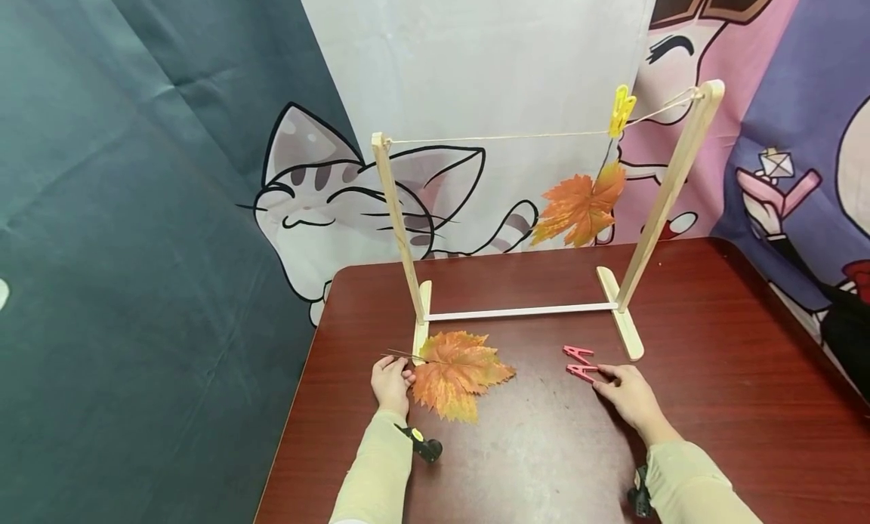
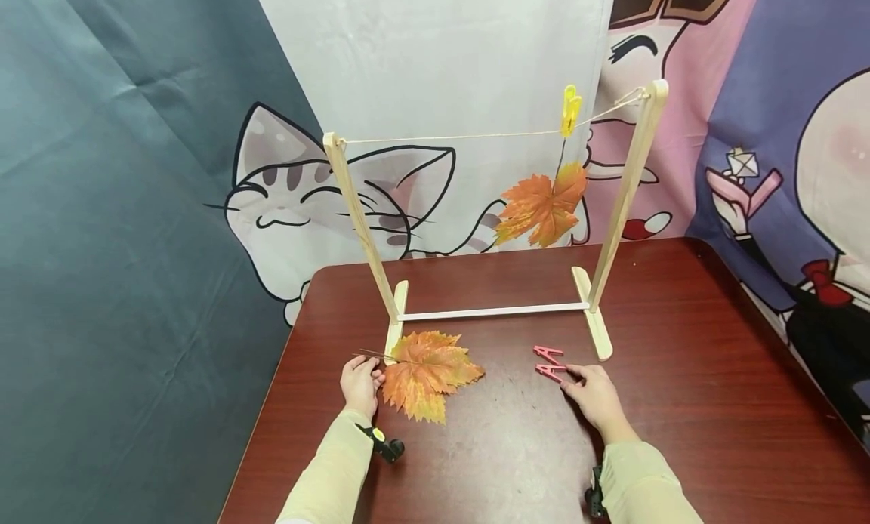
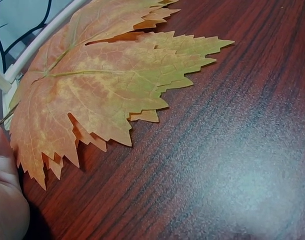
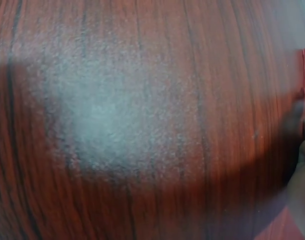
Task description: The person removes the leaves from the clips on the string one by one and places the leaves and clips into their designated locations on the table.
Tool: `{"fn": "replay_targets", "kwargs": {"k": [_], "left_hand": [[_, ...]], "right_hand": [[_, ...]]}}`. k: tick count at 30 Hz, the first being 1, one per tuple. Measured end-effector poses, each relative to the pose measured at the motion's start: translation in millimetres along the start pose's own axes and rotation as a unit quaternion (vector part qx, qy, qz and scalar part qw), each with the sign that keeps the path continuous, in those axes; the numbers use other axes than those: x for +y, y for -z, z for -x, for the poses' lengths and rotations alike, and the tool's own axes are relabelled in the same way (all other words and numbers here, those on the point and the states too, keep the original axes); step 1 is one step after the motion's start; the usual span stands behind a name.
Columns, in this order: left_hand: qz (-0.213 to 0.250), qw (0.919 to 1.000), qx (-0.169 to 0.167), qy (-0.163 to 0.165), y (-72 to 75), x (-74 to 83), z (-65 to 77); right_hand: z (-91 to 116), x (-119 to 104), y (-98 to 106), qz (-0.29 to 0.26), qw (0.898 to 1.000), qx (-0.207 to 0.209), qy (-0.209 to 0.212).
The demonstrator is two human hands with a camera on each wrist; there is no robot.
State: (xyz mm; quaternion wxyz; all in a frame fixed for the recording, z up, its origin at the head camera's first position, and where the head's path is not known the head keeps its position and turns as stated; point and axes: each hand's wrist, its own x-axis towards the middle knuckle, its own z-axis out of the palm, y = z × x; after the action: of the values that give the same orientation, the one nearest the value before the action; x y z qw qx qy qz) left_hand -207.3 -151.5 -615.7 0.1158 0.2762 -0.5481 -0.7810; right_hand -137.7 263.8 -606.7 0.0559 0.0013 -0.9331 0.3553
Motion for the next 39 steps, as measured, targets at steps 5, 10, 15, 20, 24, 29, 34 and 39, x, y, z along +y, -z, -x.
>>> {"fn": "replay_targets", "kwargs": {"k": [5,10,15,20,24,29,34,39], "left_hand": [[0.010,0.9999,-0.002,-0.004,1.8,0.4,0.4],[0.018,0.9997,-0.014,-0.005,1.7,4.5,5.7],[0.021,0.9996,-0.021,-0.001,1.1,4.6,7.5],[0.024,0.9996,-0.014,-0.004,0.4,1.1,6.7],[0.019,0.9997,-0.012,-0.008,0.9,3.4,8.3],[0.011,0.9999,-0.006,-0.004,3.4,6.3,10.9],[-0.001,0.9998,0.019,0.000,6.7,8.4,12.1],[-0.005,0.9998,0.020,-0.002,5.9,12.4,13.7]], "right_hand": [[-3,-2,2,0.003,1.000,-0.010,0.002],[-6,-1,4,0.008,1.000,-0.011,0.011],[-8,2,5,0.012,1.000,-0.010,0.021],[-10,1,10,0.005,0.999,-0.031,0.013],[-13,-2,14,-0.011,0.998,-0.064,-0.014],[-14,-2,21,-0.027,0.994,-0.087,-0.056],[-16,-1,27,-0.035,0.993,-0.093,-0.070],[-18,0,31,-0.053,0.990,-0.095,-0.095]]}}
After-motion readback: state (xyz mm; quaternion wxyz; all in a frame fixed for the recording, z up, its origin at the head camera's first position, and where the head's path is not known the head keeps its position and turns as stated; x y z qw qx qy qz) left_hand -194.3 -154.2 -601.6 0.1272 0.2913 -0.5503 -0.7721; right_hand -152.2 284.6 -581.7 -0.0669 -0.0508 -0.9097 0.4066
